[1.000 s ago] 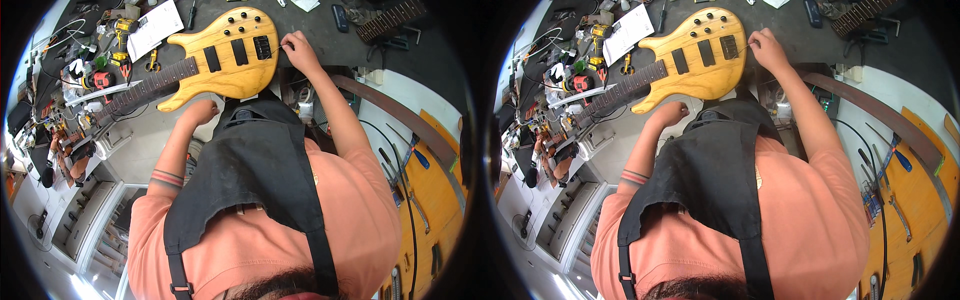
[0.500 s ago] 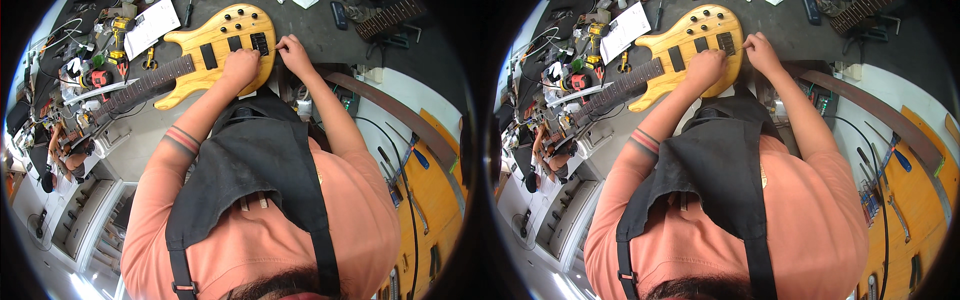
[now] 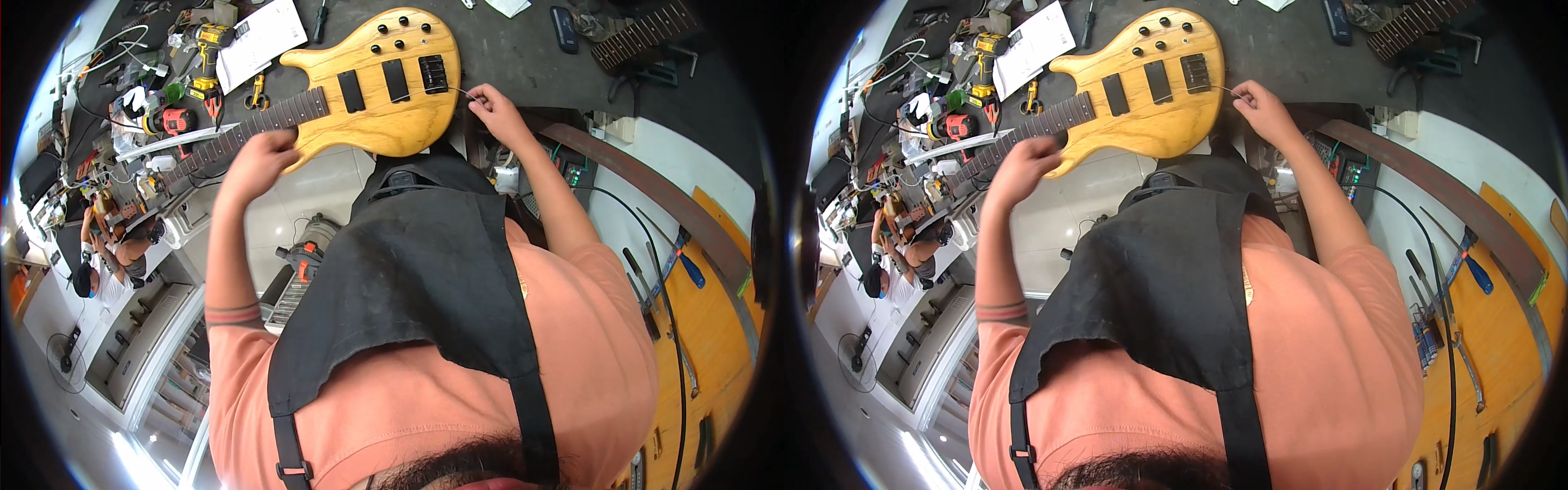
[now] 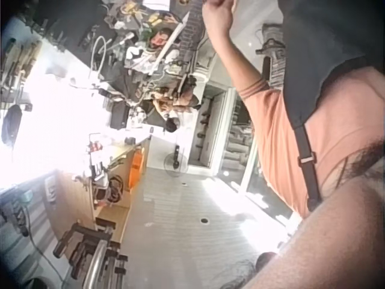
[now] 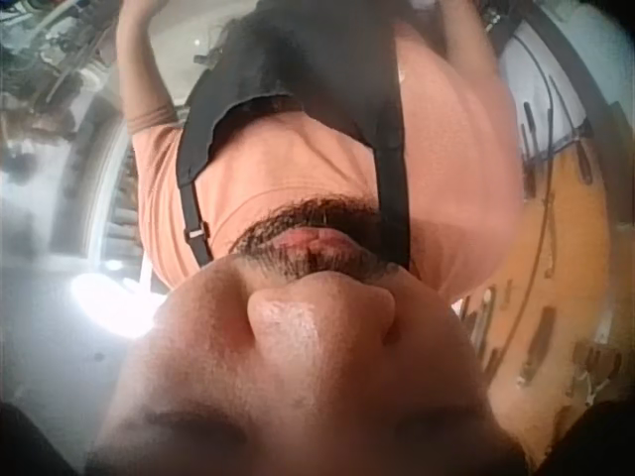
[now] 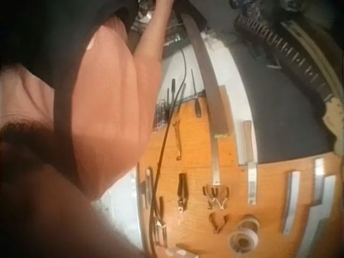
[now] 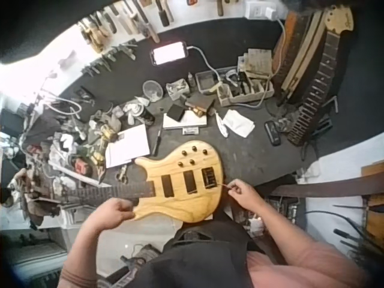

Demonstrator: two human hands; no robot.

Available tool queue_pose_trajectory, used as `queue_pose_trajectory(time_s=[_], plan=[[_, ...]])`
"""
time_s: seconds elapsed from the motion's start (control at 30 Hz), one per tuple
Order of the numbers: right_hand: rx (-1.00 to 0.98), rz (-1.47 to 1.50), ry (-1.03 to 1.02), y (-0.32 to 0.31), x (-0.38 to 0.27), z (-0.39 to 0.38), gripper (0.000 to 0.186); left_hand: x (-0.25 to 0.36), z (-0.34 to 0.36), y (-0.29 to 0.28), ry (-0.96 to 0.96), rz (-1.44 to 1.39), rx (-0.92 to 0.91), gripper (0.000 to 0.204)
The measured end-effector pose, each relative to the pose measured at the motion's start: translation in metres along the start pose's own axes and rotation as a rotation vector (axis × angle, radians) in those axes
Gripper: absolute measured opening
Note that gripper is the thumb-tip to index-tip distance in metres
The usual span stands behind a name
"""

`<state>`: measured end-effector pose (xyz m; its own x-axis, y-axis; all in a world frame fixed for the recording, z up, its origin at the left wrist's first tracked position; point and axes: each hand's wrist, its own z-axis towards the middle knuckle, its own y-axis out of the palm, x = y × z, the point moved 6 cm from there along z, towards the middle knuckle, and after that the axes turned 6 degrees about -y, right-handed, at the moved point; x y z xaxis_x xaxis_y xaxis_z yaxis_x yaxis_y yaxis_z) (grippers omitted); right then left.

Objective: The person strings a yellow electric guitar by hand, threading strings through the bridge and winding them onto the tuning pegs. The person uses a white cloth to wipe the guitar's fretboard and body during the process.

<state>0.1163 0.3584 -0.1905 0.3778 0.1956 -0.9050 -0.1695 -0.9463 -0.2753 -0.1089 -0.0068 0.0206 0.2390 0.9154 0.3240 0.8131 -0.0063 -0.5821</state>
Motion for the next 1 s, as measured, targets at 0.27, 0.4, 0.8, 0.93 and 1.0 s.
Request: queue_pose_trajectory(time_s=[0.27,0.4,0.8,0.93,1.0], plan=[[-0.047,0.08,0.089,-0.018,0.028,-0.016,0.02,-0.221,-0.123,-0.107,-0.248,-0.316,0.244,0.02],[-0.107,-0.011,0.172,-0.027,0.032,-0.023,0.022,-0.303,-0.181,-0.149,-0.413,-0.459,0.343,0.023],[-0.028,-0.687,0.194,-0.044,0.015,-0.04,0.022,-0.533,-0.271,-0.234,-0.53,-1.033,0.859,0.024],[0.158,-0.486,0.204,-0.04,0.03,-0.038,0.021,-0.62,-0.304,-0.267,-0.47,-1.108,1.025,0.02],[0.238,-0.235,0.252,-0.028,0.042,-0.034,0.019,-0.655,-0.315,-0.291,-0.484,-1.103,1.128,0.021]])
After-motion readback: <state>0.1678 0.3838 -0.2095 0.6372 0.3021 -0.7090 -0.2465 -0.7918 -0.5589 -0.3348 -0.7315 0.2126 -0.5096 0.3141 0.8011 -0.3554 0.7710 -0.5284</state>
